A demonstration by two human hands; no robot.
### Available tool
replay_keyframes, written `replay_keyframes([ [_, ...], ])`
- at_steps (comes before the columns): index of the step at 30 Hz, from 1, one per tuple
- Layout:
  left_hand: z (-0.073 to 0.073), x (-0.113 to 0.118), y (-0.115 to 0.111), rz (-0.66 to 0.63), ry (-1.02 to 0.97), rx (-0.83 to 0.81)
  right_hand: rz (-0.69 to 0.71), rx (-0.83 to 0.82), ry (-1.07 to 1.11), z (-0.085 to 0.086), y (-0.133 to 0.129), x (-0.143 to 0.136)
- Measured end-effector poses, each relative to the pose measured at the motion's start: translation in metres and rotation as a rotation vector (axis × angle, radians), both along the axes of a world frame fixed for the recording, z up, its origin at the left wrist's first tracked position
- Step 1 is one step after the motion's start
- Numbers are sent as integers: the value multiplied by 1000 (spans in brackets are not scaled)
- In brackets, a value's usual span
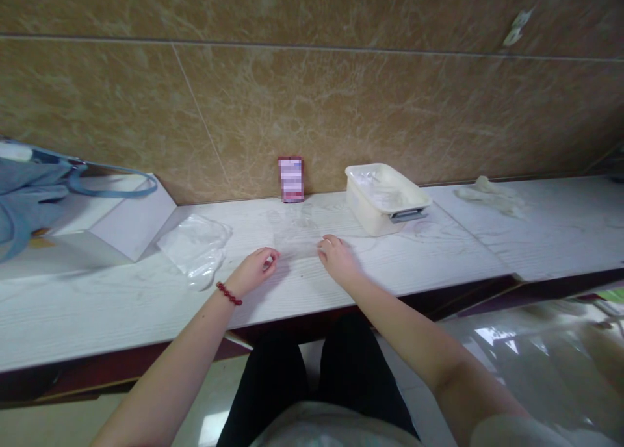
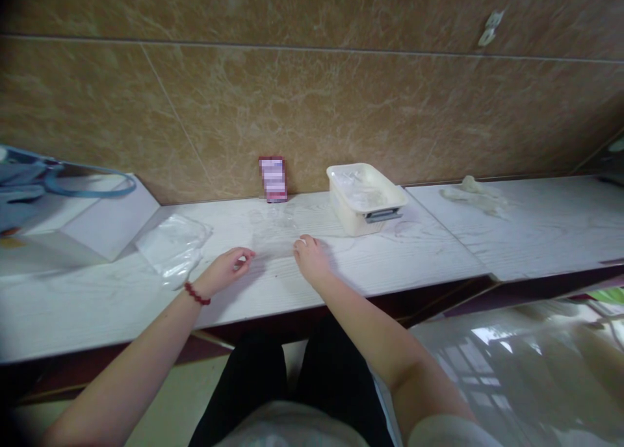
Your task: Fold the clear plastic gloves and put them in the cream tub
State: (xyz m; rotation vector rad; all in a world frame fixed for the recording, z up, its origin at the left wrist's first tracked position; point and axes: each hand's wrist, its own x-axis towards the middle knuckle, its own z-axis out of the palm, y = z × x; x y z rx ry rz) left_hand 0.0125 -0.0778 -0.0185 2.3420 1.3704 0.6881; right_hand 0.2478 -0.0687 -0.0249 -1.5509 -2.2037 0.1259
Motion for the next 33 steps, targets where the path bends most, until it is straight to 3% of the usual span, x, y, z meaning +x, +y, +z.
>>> replay_keyframes([
  [7, 5, -2, -19, -42, 123, 0, 212, -8, -89, 3, -7, 15],
  [13, 12, -3, -66, -85, 134, -12, 328, -38, -161, 8, -42, 25],
  [18, 4, 1, -96, -130, 85, 170, 449, 30, -51, 1, -61, 32],
  [24, -12, 8, -82, -33, 57, 278, 417, -16, 44, -3, -66, 34],
  [29, -1, 14, -59, 73, -120, 68, 353, -37, 108, 13, -64, 35],
  [33, 8, 19, -47, 183, -284, -91, 310, -47, 119, 14, -56, 33],
])
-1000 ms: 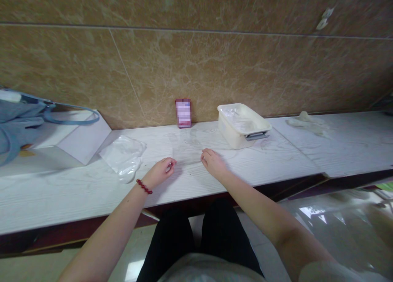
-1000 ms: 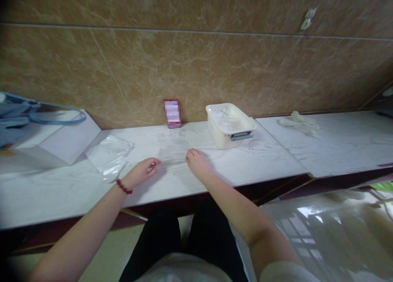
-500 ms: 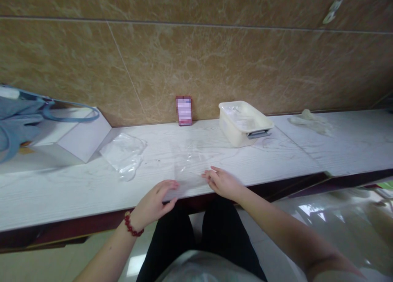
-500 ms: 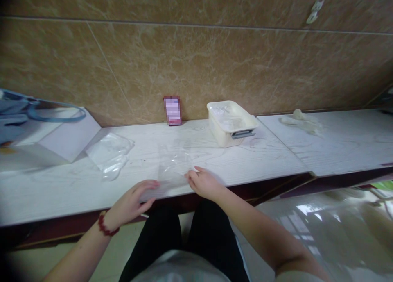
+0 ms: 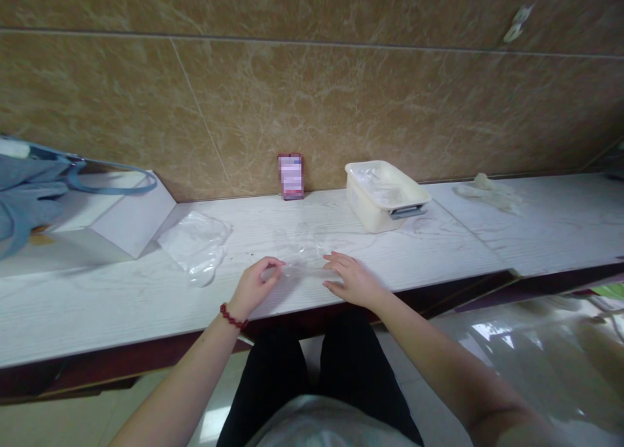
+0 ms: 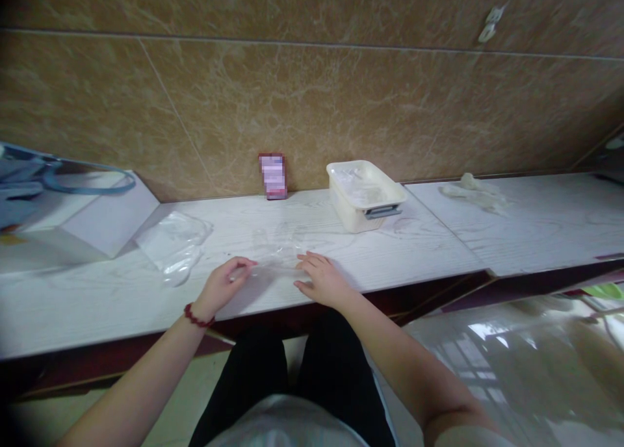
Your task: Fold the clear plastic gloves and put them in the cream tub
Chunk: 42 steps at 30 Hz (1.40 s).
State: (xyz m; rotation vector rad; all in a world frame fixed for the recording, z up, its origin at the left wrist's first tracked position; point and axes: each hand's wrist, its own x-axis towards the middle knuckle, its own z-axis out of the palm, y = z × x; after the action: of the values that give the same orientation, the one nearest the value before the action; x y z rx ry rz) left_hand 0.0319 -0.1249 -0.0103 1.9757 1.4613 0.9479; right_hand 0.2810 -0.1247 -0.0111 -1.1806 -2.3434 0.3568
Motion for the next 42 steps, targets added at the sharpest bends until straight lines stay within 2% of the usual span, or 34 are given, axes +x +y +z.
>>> replay_keyframes([
  [5, -3, 9, 30, 142, -191, -76, -240, -129, 135, -5, 33, -13],
  [9, -7, 16, 60, 255, -353, -93, -445, -243, 56, -2, 65, -27],
  [14, -14, 21, 88, 382, -282, -135, -581, -292, -22, -3, 89, -37],
  [20, -16, 18, 109, 478, 109, -111, -631, -319, -144, -5, 103, -43],
  [27, -16, 23, 115, 520, 155, -62, -649, -293, -244, -4, 111, -47],
  [32, -22, 21, 117, 508, 170, -70, -662, -308, -277, -5, 115, -50],
  [39, -27, 18, 117, 493, 201, 11, -659, -277, -280, -6, 111, -53],
  [42, -26, 14, 116, 531, 138, 39, -645, -255, -280, -8, 108, -53],
])
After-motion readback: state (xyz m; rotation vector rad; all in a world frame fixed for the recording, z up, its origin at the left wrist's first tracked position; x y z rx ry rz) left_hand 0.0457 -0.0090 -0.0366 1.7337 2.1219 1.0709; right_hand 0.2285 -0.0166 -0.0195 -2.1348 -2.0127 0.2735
